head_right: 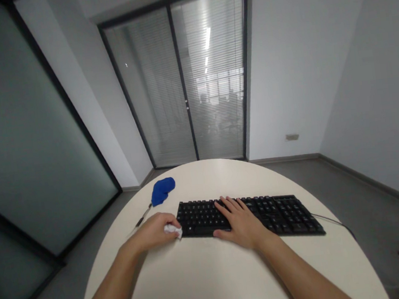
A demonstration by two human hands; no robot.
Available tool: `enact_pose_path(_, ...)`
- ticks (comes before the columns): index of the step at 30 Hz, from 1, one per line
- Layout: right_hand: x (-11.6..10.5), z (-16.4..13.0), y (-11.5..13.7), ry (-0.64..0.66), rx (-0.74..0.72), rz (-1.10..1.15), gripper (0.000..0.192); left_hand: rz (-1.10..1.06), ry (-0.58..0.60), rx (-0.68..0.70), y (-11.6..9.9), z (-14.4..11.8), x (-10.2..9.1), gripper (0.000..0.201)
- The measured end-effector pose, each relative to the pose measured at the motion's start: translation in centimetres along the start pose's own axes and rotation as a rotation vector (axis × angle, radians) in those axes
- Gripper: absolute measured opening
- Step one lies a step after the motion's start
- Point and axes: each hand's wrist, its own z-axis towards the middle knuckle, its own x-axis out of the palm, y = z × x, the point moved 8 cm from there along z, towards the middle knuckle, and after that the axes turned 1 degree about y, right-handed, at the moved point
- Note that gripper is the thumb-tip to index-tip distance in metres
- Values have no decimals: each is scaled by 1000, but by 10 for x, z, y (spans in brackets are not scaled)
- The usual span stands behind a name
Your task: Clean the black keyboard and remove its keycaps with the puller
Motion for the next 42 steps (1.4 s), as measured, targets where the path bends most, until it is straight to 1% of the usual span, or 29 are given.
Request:
enact_pose_path(2, -1, 0, 0, 6, 5, 2, 90, -3, -24, 32, -5, 0, -1, 17)
enact_pose_path(4, -1, 0, 1, 10, 10, 3, 90, -8, -78, 67, -9, 1, -2, 18)
enact_pose_path(7, -1, 0, 1, 13, 13, 2, 90, 43, -144, 104, -13, 3, -1, 17)
enact_pose_path(13, 1, 0, 0, 5, 9, 6, 90, 142, -108, 171, -23, 1, 9, 17)
enact_pose_path(16, 2, 0, -1, -4, 6, 12, 90, 113, -110, 219, -28, 0, 9, 16)
enact_pose_path(20, 3, 0, -1, -7, 5, 5, 89, 1, -193, 257, -29, 2, 7, 13)
enact_pose_path(22, 3, 0, -2, -3, 5, -3, 90, 8, -225, 273, -31, 3, 9, 12)
enact_pose_path(25, 3, 1, -1, -3, 6, -7, 90, 74, -194, 313, -39, 4, 19, 12)
enact_pose_path(28, 3, 1, 0, 0, 8, 3, 90, 102, -143, 389, -52, 2, 28, 11)
enact_pose_path(30, 2, 1, 0, 3, 10, 13, 90, 91, -147, 427, -59, 0, 30, 12)
enact_pose_path(34, 1, 0, 1, 4, 3, 29, 89, 95, -201, 428, -60, 2, 32, 12)
enact_pose_path(38, 1, 0, 1, 23, -19, 42, 92, 90, -181, 425, -61, 5, 41, 13)
enact_pose_path(42, 0, -1, 0, 31, -23, 57, 91, 58, -166, 464, -69, 3, 45, 15)
